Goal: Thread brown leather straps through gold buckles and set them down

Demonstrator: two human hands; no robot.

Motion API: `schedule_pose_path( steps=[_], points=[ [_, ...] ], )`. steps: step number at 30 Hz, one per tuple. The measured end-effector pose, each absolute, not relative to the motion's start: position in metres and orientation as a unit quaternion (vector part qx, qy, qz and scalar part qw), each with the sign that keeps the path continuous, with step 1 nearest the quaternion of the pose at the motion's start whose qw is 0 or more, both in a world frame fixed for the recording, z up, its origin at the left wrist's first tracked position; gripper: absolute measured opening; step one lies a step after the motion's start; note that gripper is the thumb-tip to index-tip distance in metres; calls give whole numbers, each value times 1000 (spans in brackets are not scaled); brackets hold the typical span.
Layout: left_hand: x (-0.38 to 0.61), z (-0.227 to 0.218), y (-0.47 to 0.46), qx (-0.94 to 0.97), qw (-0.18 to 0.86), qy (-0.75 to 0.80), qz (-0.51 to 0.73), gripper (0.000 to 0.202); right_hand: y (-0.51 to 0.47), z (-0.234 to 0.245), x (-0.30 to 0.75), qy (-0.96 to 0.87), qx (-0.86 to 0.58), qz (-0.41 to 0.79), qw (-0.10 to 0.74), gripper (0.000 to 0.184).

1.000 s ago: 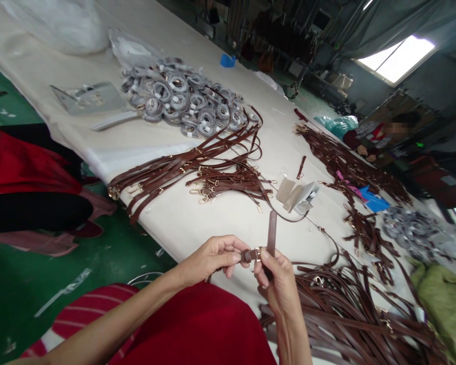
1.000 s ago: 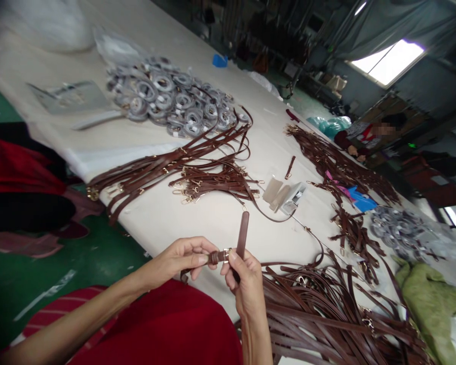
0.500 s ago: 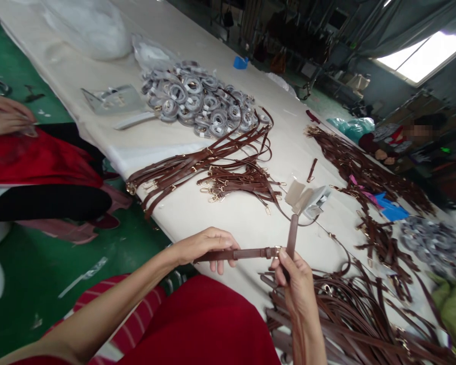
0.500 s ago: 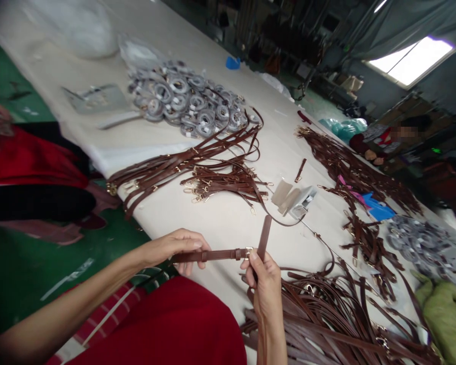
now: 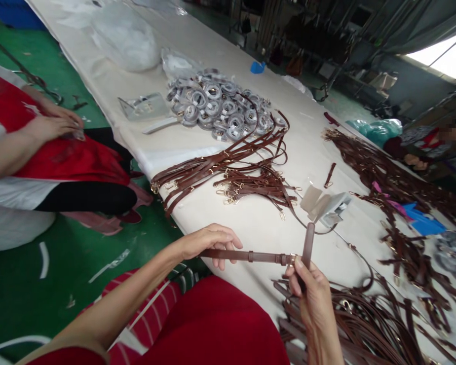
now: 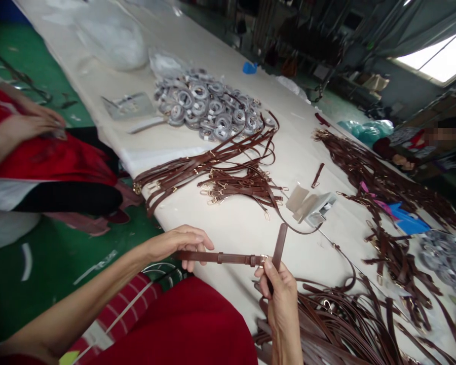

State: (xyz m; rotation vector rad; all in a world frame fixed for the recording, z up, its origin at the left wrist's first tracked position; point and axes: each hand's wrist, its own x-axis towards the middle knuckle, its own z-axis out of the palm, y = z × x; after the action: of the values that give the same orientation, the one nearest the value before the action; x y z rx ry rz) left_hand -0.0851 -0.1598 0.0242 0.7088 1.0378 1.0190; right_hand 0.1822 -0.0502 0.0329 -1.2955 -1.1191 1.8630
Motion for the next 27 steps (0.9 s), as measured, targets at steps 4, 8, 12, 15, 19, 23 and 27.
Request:
schedule_pose_path(
  steps=[4, 8, 12, 15, 19, 23, 27],
  points=[
    [-75, 29, -151, 357, 706, 460, 403, 44, -54, 33, 174, -437, -483, 704, 282, 37],
    [-64, 27, -138, 395, 720, 453, 347, 38, -52, 27, 173, -418, -491, 708, 289, 38],
    [-70, 16, -131, 382, 739, 451, 323, 40, -45, 22, 183, -372, -526, 693, 323, 41],
    [-78, 9, -132, 368, 757, 441, 311, 44, -40, 22, 189, -362, -536, 687, 332, 44],
    [-84, 4, -136, 356, 778, 428, 291, 45, -39, 20, 191, -377, -546, 674, 325, 45],
    [-87, 4, -138, 351, 784, 432, 275, 48, -36, 14, 193, -388, -547, 670, 317, 45],
    [-84, 10, -135, 372, 757, 448, 295, 53, -38, 10, 187, -406, -537, 683, 282, 45]
  ],
)
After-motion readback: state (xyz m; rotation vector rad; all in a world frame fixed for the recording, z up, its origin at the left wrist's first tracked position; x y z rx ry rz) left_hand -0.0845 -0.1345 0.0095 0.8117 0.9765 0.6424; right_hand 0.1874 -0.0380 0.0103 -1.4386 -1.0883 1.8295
